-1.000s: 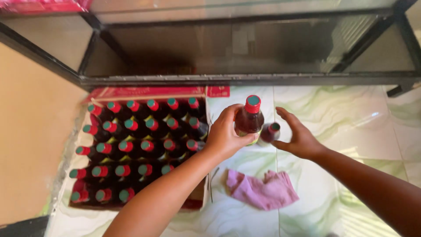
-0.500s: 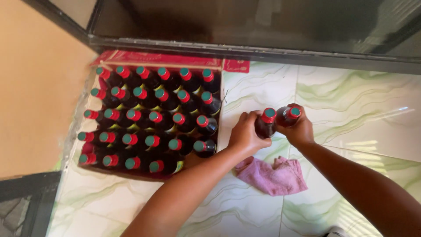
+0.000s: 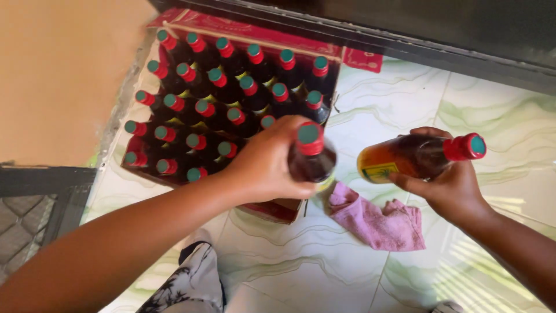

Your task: Organizing inventory by moving bottles and packing snack bags into a cardboard box.

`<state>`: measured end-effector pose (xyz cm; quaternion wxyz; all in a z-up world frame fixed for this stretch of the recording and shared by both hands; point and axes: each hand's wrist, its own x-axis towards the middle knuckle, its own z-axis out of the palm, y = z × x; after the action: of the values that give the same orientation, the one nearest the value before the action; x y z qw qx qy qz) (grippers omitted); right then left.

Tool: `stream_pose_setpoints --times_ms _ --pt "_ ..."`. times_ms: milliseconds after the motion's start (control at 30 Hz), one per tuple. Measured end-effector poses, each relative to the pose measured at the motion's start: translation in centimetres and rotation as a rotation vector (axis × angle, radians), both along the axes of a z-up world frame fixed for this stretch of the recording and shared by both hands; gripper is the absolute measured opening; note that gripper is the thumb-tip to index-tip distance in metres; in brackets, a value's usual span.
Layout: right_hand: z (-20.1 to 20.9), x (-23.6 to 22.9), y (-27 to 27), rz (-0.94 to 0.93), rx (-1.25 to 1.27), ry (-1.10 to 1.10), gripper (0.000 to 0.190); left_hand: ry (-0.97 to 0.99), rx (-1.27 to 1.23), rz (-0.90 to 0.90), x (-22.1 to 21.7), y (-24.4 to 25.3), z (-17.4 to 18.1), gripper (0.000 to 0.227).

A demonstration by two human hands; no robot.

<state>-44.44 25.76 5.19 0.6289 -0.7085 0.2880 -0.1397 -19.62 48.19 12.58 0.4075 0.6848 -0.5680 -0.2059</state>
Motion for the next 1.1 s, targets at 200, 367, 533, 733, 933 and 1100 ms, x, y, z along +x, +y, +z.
stream_pose_setpoints --times_ms 200,367,533,733,933,1100 --pt "2.4 3.1 5.5 0.159 0.035 -0.059 0.080 0.056 0.169 0.091 2.1 6.4 -0.1 0.071" --pt "1.7 5.2 9.3 0.238 0.051 -0.061 0.081 0.027 0.188 0.062 2.5 9.0 -2.5 0.074" --pt "1.4 6.5 11.7 0.298 -0.021 0.019 0.084 -0.123 0.196 0.019 2.6 10.3 -5.1 0.076" --pt "1.1 7.2 13.0 0.341 0.058 0.036 0.082 -0.252 0.183 0.016 2.9 11.5 -7.6 0.069" --pt "2.2 8.1 13.6 0.370 -0.025 0.125 0.083 -0.323 0.152 0.044 2.3 11.6 -8.6 0.064" --pt "2.5 8.0 13.4 0.385 -0.095 0.192 0.086 -0.372 0.165 0.070 1.8 10.9 -9.3 0.065"
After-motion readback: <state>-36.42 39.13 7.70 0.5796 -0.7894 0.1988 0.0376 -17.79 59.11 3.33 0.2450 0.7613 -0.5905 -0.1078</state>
